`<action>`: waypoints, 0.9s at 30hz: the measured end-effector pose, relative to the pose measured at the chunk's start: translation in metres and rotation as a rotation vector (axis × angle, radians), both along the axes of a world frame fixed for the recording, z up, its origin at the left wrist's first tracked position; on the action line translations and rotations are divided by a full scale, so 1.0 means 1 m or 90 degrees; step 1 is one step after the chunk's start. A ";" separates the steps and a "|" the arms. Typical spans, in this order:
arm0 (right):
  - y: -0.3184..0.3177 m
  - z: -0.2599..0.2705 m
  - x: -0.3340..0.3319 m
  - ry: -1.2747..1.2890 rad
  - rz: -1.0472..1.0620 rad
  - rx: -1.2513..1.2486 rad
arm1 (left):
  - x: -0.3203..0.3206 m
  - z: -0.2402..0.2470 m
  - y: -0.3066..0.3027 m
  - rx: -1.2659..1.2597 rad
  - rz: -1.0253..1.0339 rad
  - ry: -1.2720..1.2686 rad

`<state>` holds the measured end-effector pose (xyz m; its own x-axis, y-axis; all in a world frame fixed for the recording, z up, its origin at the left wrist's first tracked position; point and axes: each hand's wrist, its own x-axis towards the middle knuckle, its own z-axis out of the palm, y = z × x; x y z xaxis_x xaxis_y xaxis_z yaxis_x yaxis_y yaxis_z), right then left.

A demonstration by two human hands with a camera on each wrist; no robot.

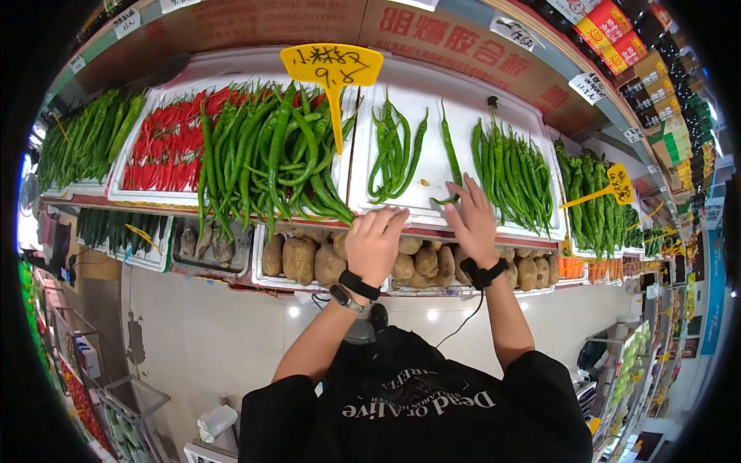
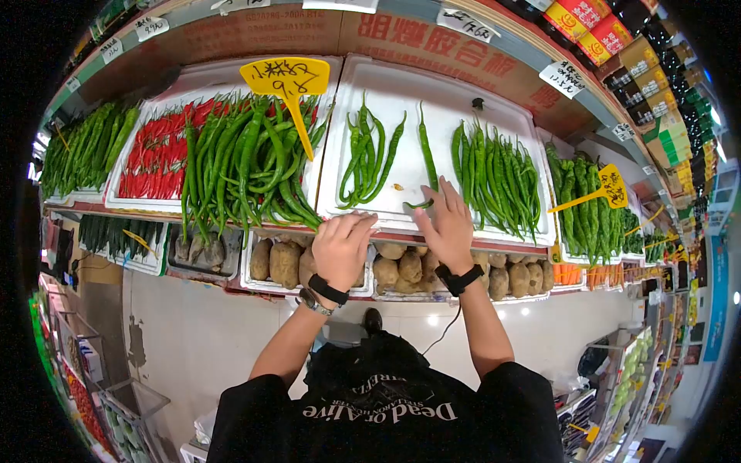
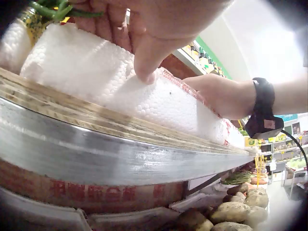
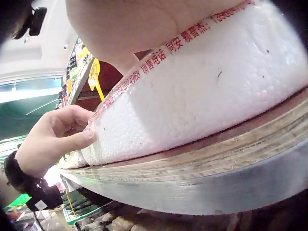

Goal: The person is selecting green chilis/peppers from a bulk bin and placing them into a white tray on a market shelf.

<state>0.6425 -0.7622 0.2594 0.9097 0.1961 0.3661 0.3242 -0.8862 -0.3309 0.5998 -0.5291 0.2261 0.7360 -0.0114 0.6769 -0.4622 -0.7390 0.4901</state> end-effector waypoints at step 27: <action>0.000 -0.017 -0.001 -0.119 -0.071 0.036 | -0.002 0.025 0.000 0.165 -0.012 0.049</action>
<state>0.6419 -0.7619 0.2421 0.8394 0.0733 0.5385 0.2864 -0.9018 -0.3236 0.5976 -0.5289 0.2515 0.7827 -0.1907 0.5925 -0.4460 -0.8358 0.3202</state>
